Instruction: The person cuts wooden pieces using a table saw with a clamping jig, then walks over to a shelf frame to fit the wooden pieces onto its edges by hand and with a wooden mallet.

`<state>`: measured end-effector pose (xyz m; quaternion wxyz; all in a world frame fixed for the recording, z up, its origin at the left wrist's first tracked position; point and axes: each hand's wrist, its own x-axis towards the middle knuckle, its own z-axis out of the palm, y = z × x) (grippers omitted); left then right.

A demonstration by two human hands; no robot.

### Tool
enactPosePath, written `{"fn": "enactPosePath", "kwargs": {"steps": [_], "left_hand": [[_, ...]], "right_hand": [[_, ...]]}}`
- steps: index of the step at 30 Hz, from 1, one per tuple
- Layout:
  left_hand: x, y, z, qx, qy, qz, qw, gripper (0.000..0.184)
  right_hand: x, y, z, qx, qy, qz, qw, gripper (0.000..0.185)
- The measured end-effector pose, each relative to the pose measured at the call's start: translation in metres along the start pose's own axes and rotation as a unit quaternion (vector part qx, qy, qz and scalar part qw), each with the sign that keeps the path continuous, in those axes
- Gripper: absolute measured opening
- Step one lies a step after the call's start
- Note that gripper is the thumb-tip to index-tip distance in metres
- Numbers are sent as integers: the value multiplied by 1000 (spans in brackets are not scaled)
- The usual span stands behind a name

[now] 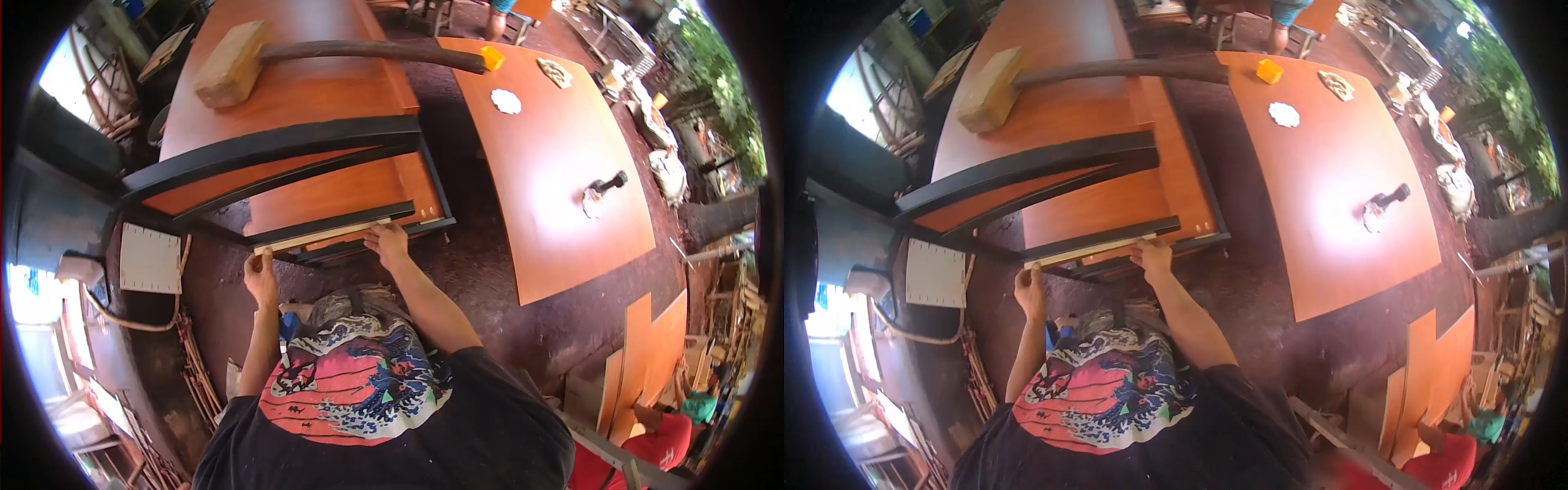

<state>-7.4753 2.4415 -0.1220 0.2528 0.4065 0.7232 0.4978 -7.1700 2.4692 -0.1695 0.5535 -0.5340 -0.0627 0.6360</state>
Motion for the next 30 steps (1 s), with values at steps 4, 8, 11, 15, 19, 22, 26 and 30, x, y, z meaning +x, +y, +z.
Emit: {"fn": "enactPosePath", "kwargs": {"steps": [4, 8, 11, 15, 19, 22, 26, 30], "left_hand": [[6, -17, 1, -24, 0, 19, 1000, 40], [1, -2, 0, -91, -4, -18, 996, 36], [1, 10, -5, -77, -12, -41, 996, 39], [7, 14, -9, 56, 59, 37, 996, 47], [34, 15, -29, -30, -59, 96, 993, 54], [59, 13, -51, 34, -225, 41, 973, 52], [65, 10, -51, -1, -246, 25, 969, 44], [68, 12, -50, 11, -253, 22, 967, 41]], "right_hand": [[18, 12, -14, 30, -41, 15, 999, 31], [4, -3, -7, -30, -43, 18, 998, 20], [4, -9, -2, -48, -34, 31, 998, 22], [4, -9, -3, -57, -22, 31, 998, 20], [7, -9, -7, -60, -32, 37, 997, 21], [8, -9, -5, -58, -27, 39, 997, 23], [13, -9, -8, -56, -37, 50, 996, 25], [13, -9, -11, -48, -34, 66, 996, 26]]}}
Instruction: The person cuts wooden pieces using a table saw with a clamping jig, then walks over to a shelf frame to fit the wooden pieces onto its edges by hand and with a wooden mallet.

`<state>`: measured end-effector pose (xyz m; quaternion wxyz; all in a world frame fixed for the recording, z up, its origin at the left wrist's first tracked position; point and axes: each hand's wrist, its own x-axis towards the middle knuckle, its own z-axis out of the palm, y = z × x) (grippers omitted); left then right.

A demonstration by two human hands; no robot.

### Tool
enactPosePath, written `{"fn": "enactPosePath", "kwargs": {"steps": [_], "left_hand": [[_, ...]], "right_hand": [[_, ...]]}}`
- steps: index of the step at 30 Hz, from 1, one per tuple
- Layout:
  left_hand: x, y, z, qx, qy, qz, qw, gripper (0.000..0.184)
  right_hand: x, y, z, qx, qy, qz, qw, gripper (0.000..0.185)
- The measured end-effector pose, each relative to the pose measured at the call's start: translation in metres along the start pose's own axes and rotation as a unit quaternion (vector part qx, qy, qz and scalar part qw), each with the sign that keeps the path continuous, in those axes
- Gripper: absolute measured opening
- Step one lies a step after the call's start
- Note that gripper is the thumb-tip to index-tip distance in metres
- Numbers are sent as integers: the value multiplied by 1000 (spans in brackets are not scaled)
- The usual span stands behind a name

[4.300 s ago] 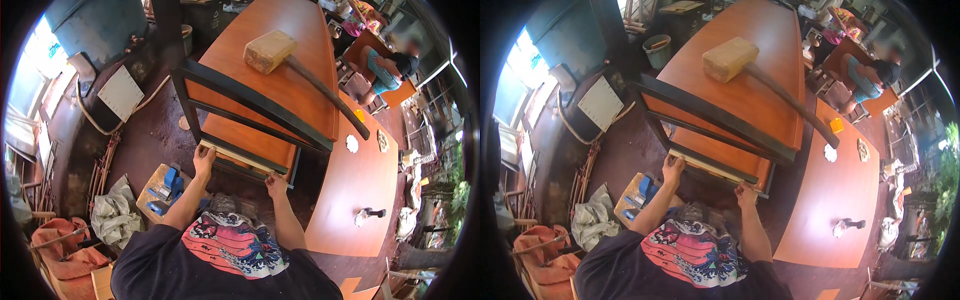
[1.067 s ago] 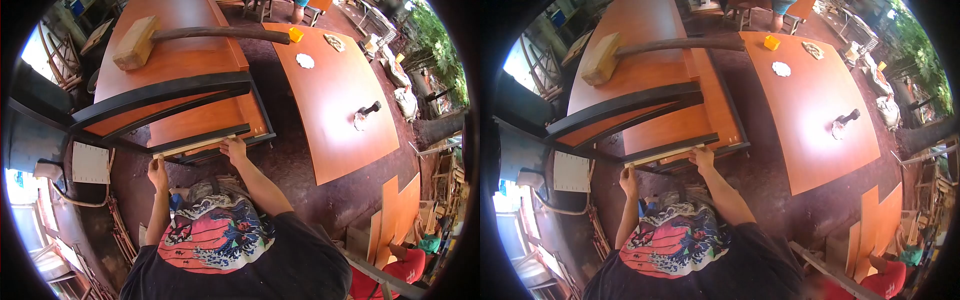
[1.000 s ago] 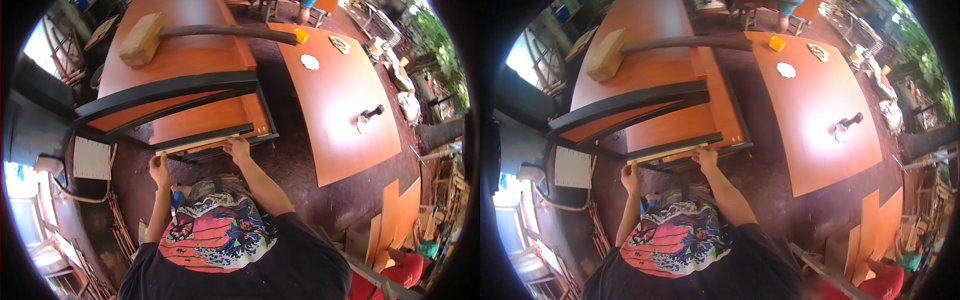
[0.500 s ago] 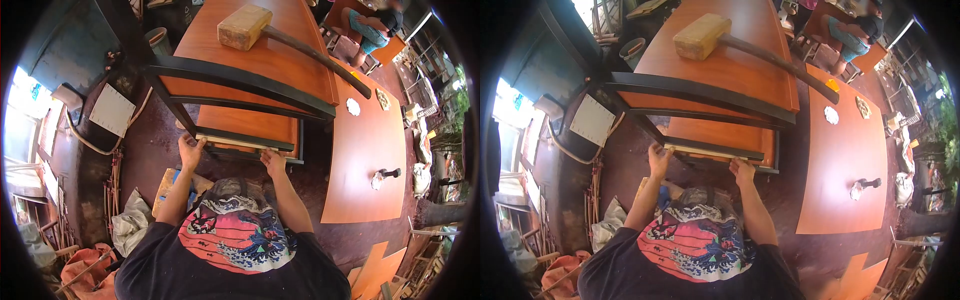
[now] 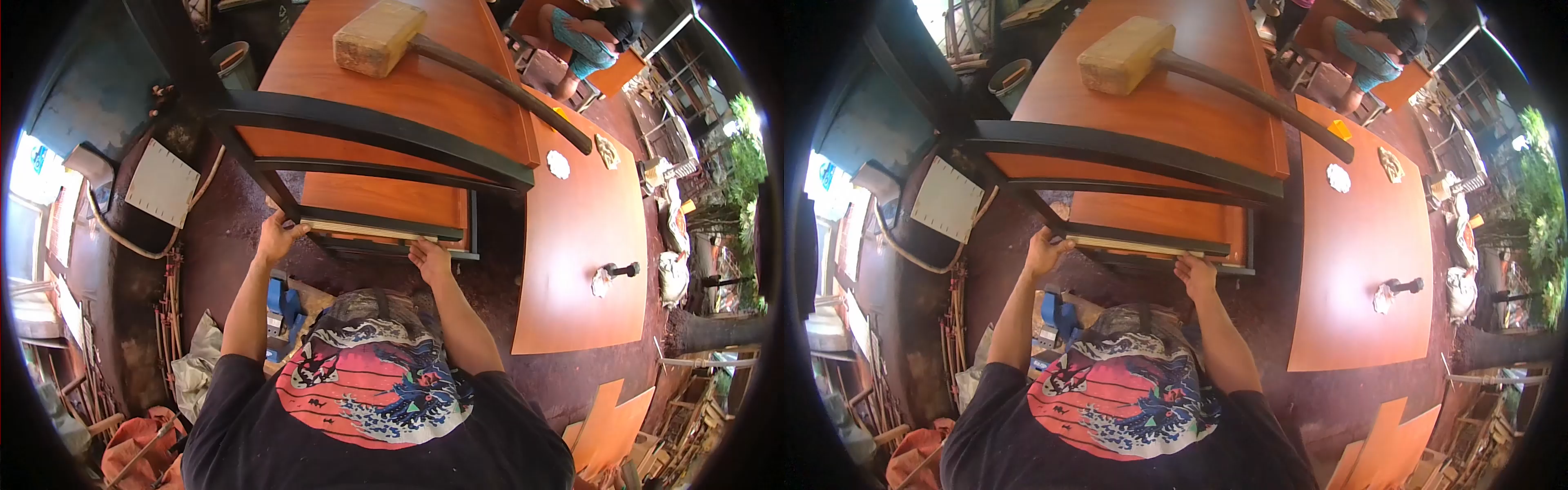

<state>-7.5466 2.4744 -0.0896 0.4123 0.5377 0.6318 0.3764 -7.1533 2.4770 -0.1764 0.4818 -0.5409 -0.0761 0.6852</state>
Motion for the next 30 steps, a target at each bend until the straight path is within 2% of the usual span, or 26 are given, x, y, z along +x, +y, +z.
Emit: {"fn": "enactPosePath", "kwargs": {"steps": [9, 13, 15, 18, 21, 22, 24, 26, 27, 28, 29, 30], "left_hand": [[-4, 2, 7, 43, 40, 44, 997, 39], [-5, 5, 4, 63, 32, 31, 997, 45], [-4, -5, 7, 55, 31, 27, 998, 50], [-8, -11, 19, -52, 37, 50, 997, 56], [-23, -4, 38, -131, 88, -30, 987, 65], [-30, -2, 44, -138, 109, -81, 981, 70], [-50, 19, 66, -238, 187, -99, 948, 59], [-56, -32, 75, -83, 163, -42, 982, 36], [-71, -13, 88, -63, 137, -8, 989, 27], [-82, -28, 98, -91, 69, -70, 991, 21], [-94, -49, 117, -22, 75, 64, 995, 21], [-110, -49, 125, 7, 14, 15, 1000, 32]], "right_hand": [[-1, 9, 0, 36, 10, -17, 999, 25], [-6, 11, 3, 62, 4, -18, 998, 16], [-4, 13, 1, 72, 3, -13, 997, 16], [-7, 17, -7, 76, -7, -2, 997, 17], [-18, 25, -28, 73, -53, 31, 995, 20], [-26, 27, -38, 83, -86, 45, 992, 22], [-37, 40, -54, 61, -97, 52, 992, 19], [-48, 58, -86, 44, -107, 33, 993, 15], [-52, 60, -103, 41, -123, 18, 991, 15], [-74, 46, -111, 72, -112, 36, 990, 13], [-84, 37, -128, 79, -67, 20, 994, 12], [-93, 31, -147, 84, -23, 9, 996, 12]]}}
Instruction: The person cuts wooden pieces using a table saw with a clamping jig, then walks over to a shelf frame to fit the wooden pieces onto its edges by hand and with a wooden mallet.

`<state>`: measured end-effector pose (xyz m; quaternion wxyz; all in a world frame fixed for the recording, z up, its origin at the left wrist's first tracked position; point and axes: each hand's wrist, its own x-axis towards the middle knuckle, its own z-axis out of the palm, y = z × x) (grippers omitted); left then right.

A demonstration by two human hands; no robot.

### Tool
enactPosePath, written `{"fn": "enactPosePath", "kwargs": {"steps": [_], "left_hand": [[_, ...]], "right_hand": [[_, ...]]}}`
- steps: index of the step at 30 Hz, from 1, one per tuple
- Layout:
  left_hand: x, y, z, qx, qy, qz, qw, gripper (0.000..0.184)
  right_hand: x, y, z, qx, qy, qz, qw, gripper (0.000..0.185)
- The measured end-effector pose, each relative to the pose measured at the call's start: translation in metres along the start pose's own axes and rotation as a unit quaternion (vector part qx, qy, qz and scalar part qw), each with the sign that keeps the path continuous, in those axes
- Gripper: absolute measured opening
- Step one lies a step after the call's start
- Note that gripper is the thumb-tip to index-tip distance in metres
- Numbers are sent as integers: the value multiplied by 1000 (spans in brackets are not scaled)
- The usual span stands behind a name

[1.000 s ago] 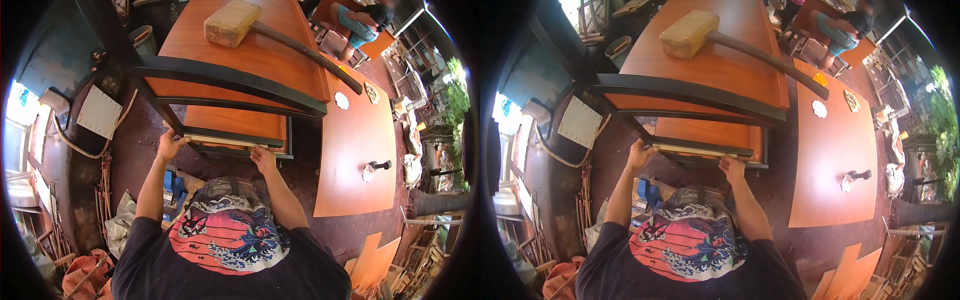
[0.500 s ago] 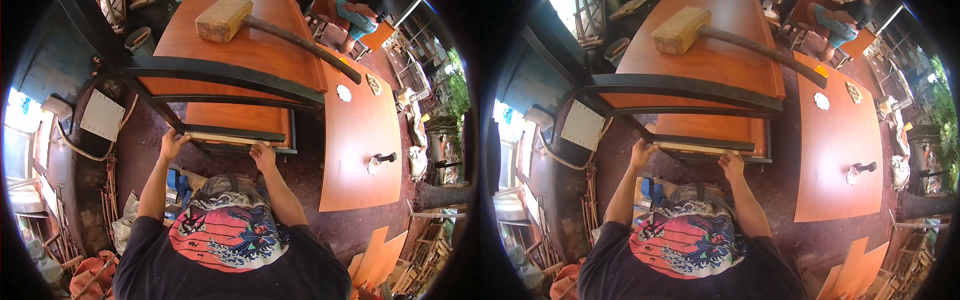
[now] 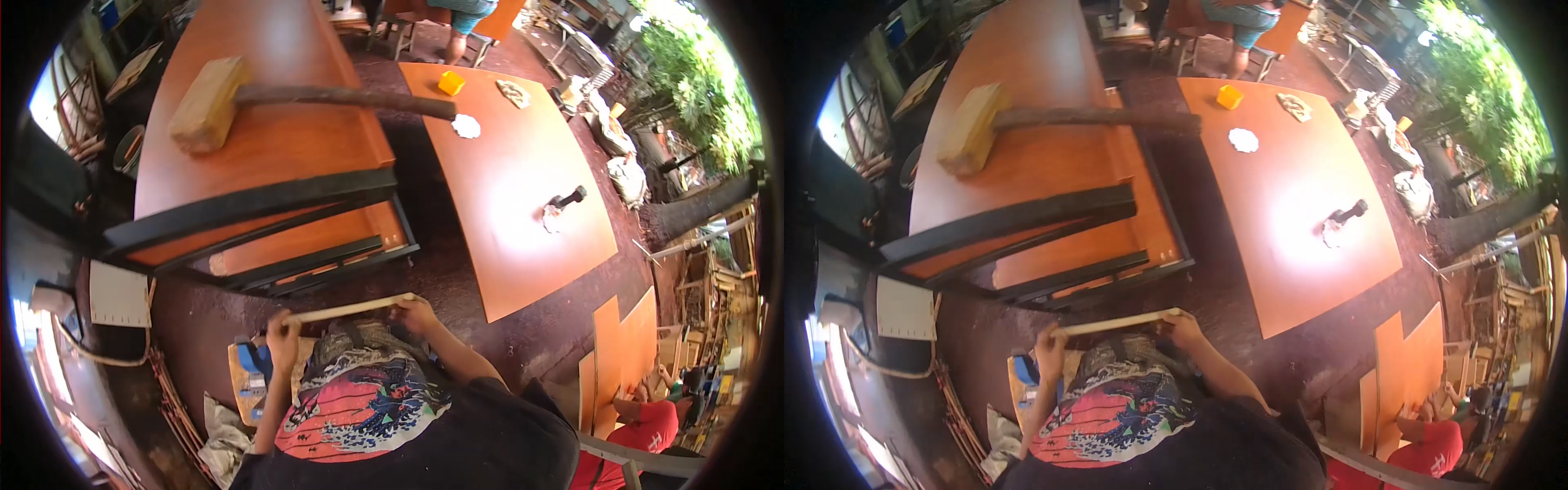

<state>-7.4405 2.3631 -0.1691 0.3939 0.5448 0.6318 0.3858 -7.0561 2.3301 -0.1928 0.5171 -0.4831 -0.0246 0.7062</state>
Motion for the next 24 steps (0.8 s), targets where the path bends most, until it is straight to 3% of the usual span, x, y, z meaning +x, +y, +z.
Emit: {"fn": "enactPosePath", "kwargs": {"steps": [2, 3, 5, 10, 12, 14, 15, 17, 19, 22, 24], "left_hand": [[-24, 33, 28, -152, -61, -91, 982, 53], [-30, 33, 43, -83, -83, -42, 992, 55], [-20, 116, 51, 92, -172, 75, 978, 55], [6, 129, 121, 155, -200, 187, 949, 35], [12, 146, 146, 164, -208, 166, 950, 33], [0, 154, 149, 136, -185, 112, 967, 31], [-11, 162, 152, 98, -154, 78, 980, 31], [-40, 178, 144, 54, -78, 6, 995, 33], [-73, 192, 135, 22, 11, -63, 998, 35], [-111, 181, 132, -75, 114, -185, 973, 32], [-118, 179, 129, -107, 145, -215, 960, 28]], "right_hand": [[-18, -35, -24, -1, 60, -31, 998, 11], [-30, -59, -28, -6, 78, -48, 996, 12], [-40, -95, -40, -27, 89, -76, 993, 12], [-23, -170, -60, -105, 43, -152, 982, 16], [27, -185, -111, -221, 10, -206, 953, 18], [45, -213, -100, -223, -29, -137, 965, 19], [31, -234, -93, -147, -50, -18, 988, 19], [37, -249, -82, -153, -76, 81, 982, 10], [45, -253, -78, -205, -165, 141, 954, 13], [56, -242, -61, -454, -221, 153, 849, 19], [55, -244, -28, -682, -350, 55, 640, 21]]}}
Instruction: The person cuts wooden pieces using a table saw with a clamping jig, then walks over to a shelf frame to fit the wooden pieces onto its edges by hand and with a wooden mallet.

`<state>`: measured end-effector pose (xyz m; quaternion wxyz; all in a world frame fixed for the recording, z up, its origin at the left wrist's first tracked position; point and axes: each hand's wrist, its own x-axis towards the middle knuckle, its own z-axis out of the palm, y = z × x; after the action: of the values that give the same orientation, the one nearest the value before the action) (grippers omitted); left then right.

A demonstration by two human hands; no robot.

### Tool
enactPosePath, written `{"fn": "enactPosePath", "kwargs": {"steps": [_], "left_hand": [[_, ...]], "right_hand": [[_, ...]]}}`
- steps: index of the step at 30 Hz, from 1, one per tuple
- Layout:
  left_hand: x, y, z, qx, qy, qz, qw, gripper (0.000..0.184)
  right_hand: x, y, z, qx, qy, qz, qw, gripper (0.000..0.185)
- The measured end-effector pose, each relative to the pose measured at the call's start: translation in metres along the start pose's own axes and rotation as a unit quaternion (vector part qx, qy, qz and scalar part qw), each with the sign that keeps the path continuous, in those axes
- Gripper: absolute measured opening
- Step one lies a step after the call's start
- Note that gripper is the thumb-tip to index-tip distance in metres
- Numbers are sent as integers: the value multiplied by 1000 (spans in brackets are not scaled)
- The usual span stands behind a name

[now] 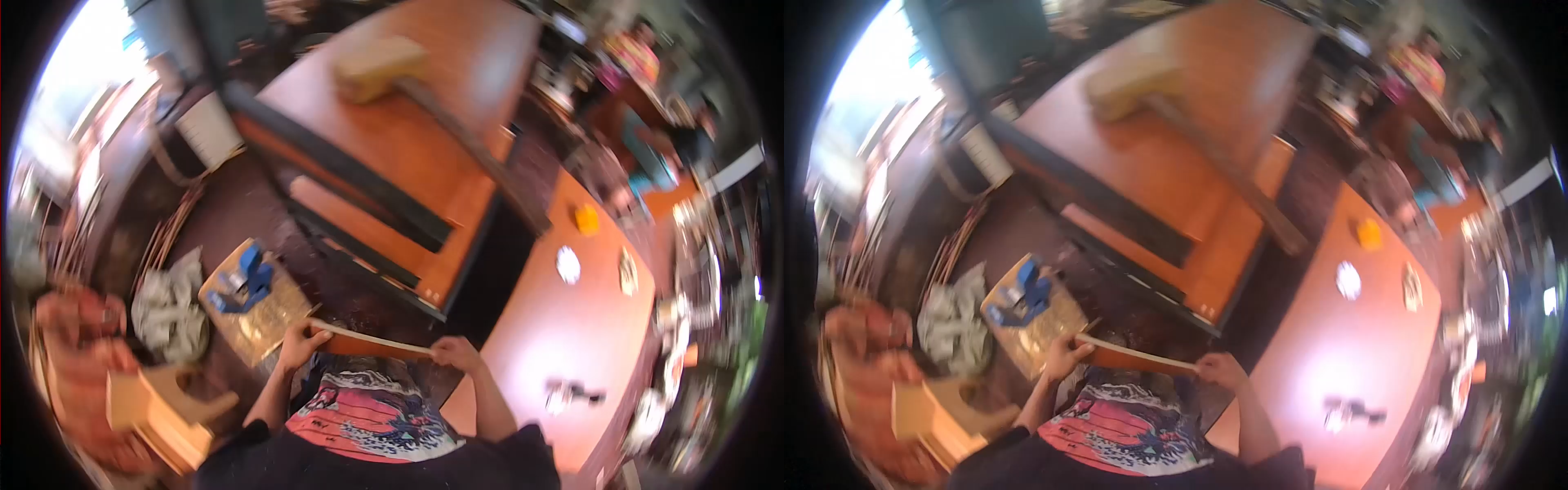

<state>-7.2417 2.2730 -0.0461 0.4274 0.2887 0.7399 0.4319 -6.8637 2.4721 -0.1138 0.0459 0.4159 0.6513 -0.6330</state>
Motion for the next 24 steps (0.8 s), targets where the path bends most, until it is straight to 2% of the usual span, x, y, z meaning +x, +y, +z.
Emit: {"fn": "enactPosePath", "kwargs": {"steps": [1, 2, 3, 6, 10, 13, 14, 16, 17, 18, 22, 24], "left_hand": [[3, 1, 2, 7, 8, 19, 1000, 25], [9, -3, 6, -53, -6, 9, 999, 24], [15, -5, 15, -119, -15, -12, 993, 22], [36, 5, 40, -199, -56, -16, 978, 16], [69, -19, 97, -166, -160, 39, 972, 20], [65, 28, 185, -63, -197, 53, 977, 26], [64, 46, 211, -25, -223, 66, 972, 38], [74, 36, 276, -30, -190, 129, 973, 47], [79, 37, 300, -27, -175, 162, 971, 52], [84, 49, 316, 57, -180, 150, 971, 64], [101, 89, 371, 196, -170, 160, 952, 69], [119, 102, 397, 234, -192, 145, 942, 72]], "right_hand": [[4, -20, -5, -121, -16, -74, 990, 24], [6, -22, -7, -184, -2, -105, 977, 31], [2, -36, -12, -250, -11, -47, 967, 39], [-32, -70, -19, -239, -26, 14, 970, 56], [-70, -19, 1, -230, 29, 42, 972, 58], [-108, 53, 0, -72, 125, -18, 989, 42], [-125, 68, -4, -50, 155, 8, 987, 39], [-157, 80, -17, -6, 217, 51, 975, 34], [-171, 94, -18, 13, 261, 73, 962, 33], [-186, 108, -18, 32, 307, 93, 947, 32], [-231, 165, -6, 87, 465, 113, 874, 28], [-247, 158, -9, 170, 490, 145, 843, 26]]}}
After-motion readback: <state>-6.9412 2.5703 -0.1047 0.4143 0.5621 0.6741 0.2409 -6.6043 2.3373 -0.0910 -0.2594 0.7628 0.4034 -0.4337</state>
